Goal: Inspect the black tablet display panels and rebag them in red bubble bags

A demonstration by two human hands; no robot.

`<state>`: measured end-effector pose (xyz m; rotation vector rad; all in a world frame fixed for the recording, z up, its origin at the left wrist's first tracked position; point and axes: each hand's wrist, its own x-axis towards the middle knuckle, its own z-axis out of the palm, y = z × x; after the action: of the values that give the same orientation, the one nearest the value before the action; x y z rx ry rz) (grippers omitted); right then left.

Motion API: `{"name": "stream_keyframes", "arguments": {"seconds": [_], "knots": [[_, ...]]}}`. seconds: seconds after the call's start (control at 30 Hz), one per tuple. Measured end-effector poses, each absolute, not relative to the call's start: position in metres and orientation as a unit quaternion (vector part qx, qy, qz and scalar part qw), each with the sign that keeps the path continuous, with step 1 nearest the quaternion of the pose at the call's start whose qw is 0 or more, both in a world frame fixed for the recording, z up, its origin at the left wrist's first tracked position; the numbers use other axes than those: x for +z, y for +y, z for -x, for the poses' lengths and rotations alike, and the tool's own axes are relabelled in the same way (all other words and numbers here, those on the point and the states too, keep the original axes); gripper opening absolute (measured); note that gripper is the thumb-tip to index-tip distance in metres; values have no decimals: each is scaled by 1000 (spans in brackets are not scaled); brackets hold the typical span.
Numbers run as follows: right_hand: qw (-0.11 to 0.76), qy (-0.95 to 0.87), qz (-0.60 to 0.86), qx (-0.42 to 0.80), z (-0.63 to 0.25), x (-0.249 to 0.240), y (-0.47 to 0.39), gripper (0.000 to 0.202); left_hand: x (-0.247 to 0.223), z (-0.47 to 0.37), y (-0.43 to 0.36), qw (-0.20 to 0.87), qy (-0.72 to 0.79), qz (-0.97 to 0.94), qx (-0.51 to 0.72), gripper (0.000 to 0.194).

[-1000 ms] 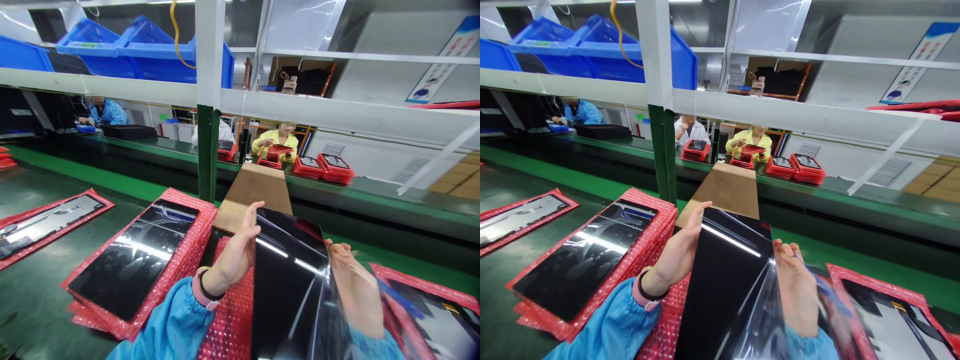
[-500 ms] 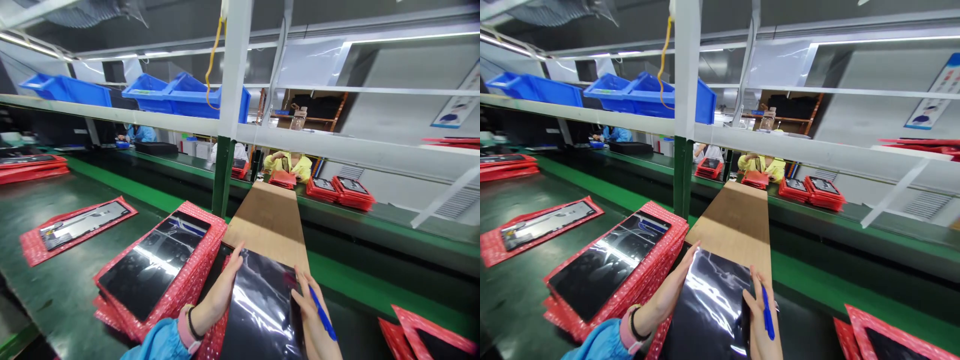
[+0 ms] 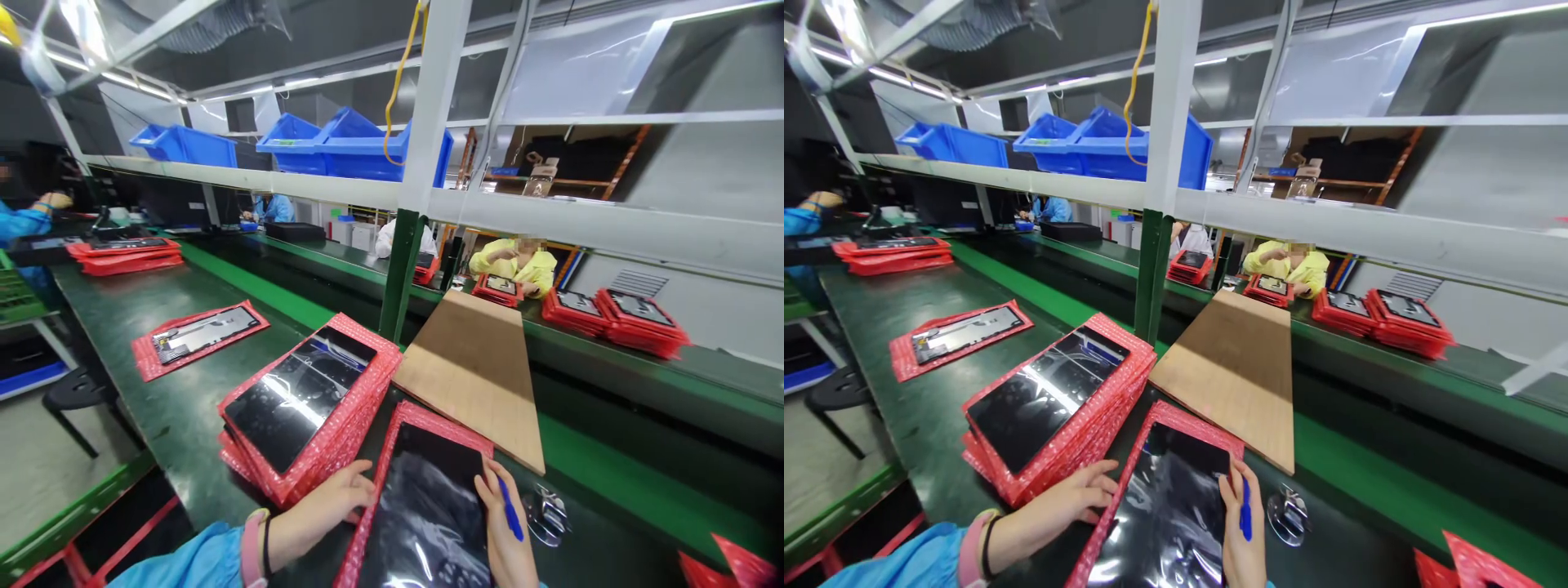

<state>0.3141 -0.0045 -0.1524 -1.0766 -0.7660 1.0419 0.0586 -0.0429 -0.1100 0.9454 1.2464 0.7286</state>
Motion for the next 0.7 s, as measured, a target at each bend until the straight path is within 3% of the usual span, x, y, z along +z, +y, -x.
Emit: {"name": "stream_keyframes", "arguments": {"seconds": [0.23, 0.3, 0.43, 0.57, 0.7], "knots": [[676, -386, 473, 413, -307, -158, -11, 40, -111, -68, -31, 650, 559, -419, 301, 15], [675, -391, 479, 403, -308, -160, -13, 40, -106, -72, -30, 658, 544, -422, 304, 9], [669, -394, 488, 399, -309, -161, -16, 40, -92, -91, -33, 662, 482, -452, 354, 19], [673, -384, 500, 387, -307, -155, -19, 40, -83, -110, -31, 650, 449, -486, 375, 60], [663, -417, 518, 345, -315, -146, -26, 37, -60, -88, -26, 620, 431, -524, 394, 64]]}}
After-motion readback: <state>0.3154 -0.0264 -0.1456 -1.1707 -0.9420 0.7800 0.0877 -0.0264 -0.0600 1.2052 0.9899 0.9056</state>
